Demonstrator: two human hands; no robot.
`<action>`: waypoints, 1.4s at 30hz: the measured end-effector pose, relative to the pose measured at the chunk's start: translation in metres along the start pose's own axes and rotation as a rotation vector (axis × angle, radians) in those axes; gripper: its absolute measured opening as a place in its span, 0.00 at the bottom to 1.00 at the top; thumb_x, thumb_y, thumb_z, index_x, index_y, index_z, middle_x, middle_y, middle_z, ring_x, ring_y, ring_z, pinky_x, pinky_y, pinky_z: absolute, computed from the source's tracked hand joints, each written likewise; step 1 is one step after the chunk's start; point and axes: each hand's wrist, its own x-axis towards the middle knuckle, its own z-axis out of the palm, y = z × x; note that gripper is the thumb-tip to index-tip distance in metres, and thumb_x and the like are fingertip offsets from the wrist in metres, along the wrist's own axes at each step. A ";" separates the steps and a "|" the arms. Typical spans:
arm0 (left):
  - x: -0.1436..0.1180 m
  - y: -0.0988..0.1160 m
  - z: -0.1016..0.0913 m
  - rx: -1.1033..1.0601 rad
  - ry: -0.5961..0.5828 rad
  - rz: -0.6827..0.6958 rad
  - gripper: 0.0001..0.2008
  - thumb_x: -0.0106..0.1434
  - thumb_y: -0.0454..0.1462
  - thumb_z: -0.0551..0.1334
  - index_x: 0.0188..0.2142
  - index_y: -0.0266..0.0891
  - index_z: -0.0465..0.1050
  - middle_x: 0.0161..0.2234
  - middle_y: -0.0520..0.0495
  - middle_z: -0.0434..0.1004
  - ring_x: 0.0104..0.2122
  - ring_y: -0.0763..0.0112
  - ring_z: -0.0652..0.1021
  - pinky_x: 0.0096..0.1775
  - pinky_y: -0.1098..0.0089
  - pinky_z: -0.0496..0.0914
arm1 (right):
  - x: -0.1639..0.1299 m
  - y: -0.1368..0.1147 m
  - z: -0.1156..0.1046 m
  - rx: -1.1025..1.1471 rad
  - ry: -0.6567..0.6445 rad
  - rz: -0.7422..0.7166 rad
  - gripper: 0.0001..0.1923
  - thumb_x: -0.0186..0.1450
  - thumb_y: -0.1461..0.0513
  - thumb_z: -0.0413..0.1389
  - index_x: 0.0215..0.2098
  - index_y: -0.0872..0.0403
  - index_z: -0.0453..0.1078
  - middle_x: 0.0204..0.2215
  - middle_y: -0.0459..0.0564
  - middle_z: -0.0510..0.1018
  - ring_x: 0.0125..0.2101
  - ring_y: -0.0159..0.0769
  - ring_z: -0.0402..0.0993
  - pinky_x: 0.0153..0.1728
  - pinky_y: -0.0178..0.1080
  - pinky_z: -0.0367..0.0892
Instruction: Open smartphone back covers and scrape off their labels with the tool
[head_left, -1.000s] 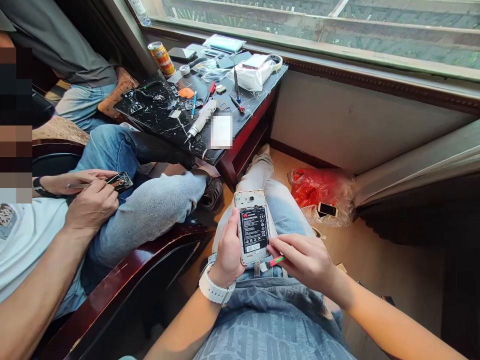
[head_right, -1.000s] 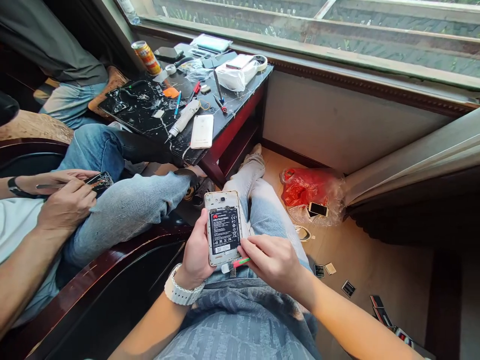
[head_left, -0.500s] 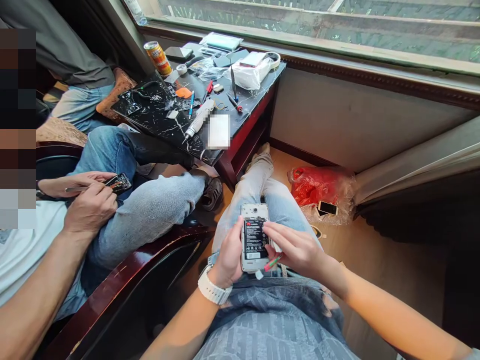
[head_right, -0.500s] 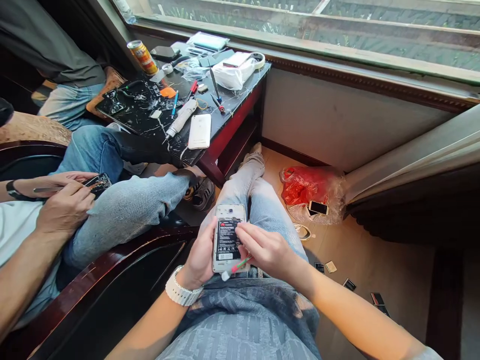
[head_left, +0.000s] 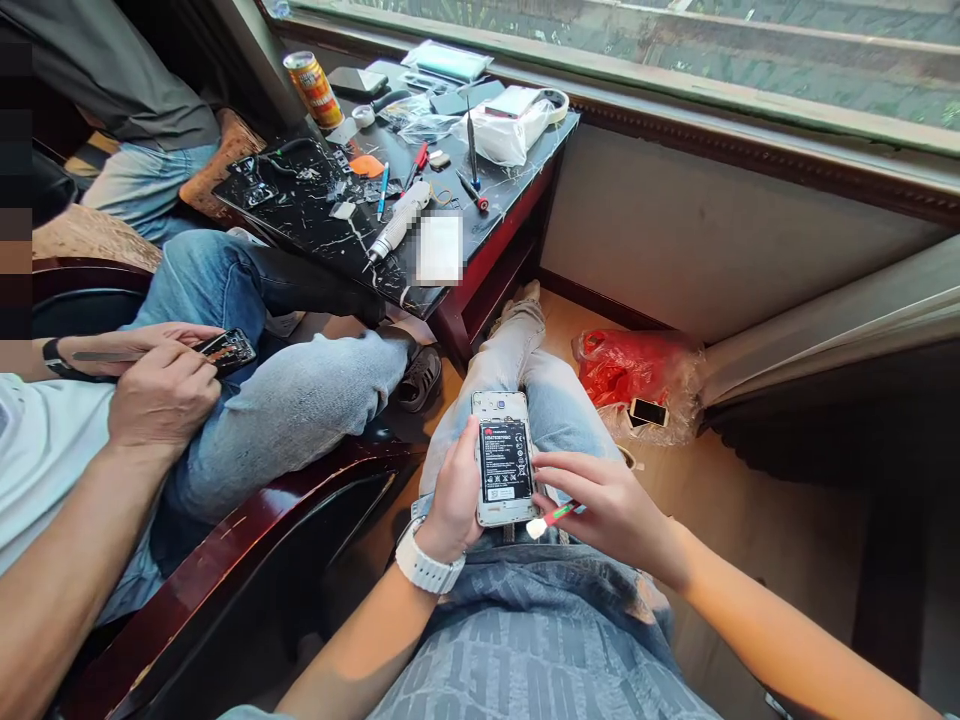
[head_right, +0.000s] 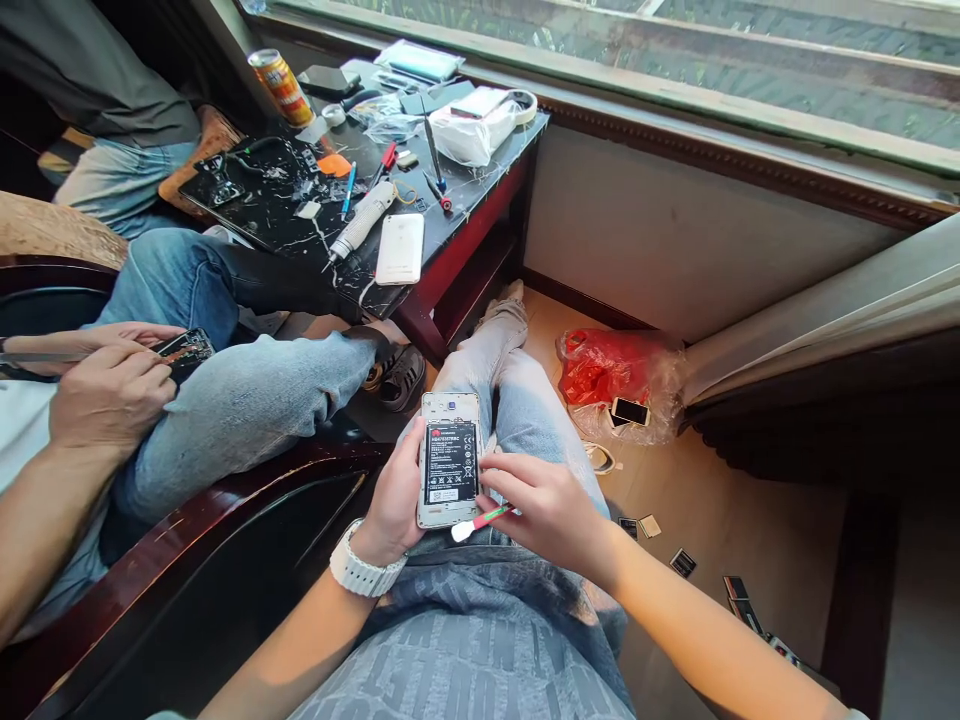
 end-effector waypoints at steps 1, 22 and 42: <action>-0.001 0.000 0.000 0.016 0.009 0.021 0.31 0.59 0.60 0.72 0.46 0.35 0.80 0.38 0.45 0.85 0.34 0.63 0.83 0.39 0.66 0.78 | -0.001 -0.001 0.003 -0.012 0.011 -0.005 0.06 0.73 0.65 0.62 0.49 0.57 0.74 0.49 0.59 0.83 0.45 0.43 0.85 0.46 0.43 0.84; -0.014 -0.002 -0.005 0.253 0.114 0.150 0.24 0.67 0.58 0.66 0.41 0.38 0.80 0.37 0.45 0.84 0.44 0.59 0.82 0.45 0.66 0.74 | 0.015 -0.007 0.015 -0.262 -0.138 -0.036 0.43 0.63 0.68 0.53 0.75 0.70 0.50 0.67 0.74 0.68 0.66 0.57 0.70 0.53 0.49 0.82; -0.027 0.014 -0.012 0.585 -0.013 0.253 0.30 0.71 0.60 0.59 0.38 0.36 0.83 0.34 0.42 0.84 0.34 0.62 0.78 0.36 0.67 0.70 | 0.019 -0.007 0.013 -0.139 -0.109 -0.122 0.35 0.66 0.64 0.55 0.69 0.69 0.58 0.63 0.74 0.73 0.65 0.55 0.72 0.60 0.49 0.77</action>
